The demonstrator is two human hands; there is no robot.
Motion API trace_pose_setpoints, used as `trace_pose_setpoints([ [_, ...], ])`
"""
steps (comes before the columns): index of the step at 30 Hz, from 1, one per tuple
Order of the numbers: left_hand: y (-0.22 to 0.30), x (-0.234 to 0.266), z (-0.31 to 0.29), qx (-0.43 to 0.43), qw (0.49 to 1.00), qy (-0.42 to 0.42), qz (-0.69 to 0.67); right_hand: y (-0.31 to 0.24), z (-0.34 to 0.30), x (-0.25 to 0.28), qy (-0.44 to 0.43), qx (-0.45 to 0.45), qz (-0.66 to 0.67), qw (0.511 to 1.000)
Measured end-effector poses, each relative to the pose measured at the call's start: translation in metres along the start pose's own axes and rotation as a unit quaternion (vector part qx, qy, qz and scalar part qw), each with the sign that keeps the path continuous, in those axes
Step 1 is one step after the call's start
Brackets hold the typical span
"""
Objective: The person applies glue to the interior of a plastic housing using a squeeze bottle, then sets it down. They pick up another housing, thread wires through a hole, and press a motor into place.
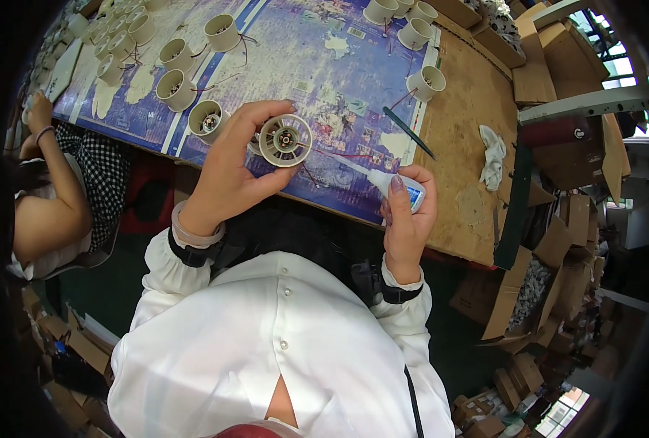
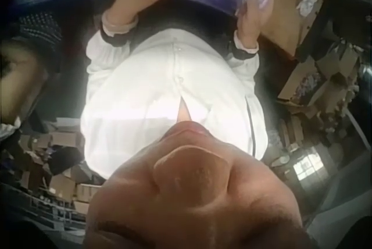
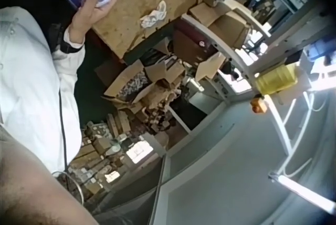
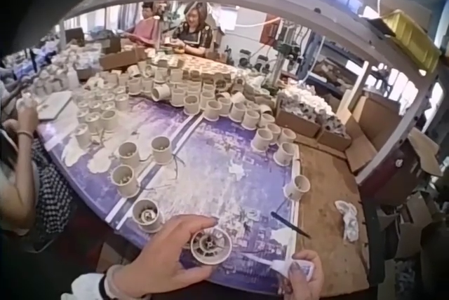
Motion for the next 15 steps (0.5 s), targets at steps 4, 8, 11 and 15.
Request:
trace_pose_setpoints([
  [4, -0.0017, -0.0001, -0.0005, 0.001, 1.000, 0.001, -0.003, -0.0015, 0.0007, -0.0006, -0.001, -0.003, -0.007, 1.000],
  [8, -0.0030, -0.0005, -0.0012, 0.005, 1.000, -0.004, -0.010, -0.0020, 0.0012, 0.0004, -0.007, -0.003, -0.007, 1.000],
  [11, -0.0034, 0.0000, -0.0017, 0.000, 1.000, -0.001, -0.008, -0.0029, 0.0014, 0.0003, -0.010, -0.004, -0.011, 1.000],
  [15, -0.0043, -0.0004, -0.0015, 0.004, 1.000, -0.002, -0.015, -0.0026, 0.0017, 0.0003, -0.007, -0.001, -0.012, 1.000],
])
Point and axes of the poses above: each hand's wrist, its own z-axis towards the middle knuckle, its own x-axis out of the back of the hand, y = z × x, the point moved 7 cm from there along z, towards the middle knuckle, and after that the axes turned 14 degrees about -y, right-handed, at the moved point
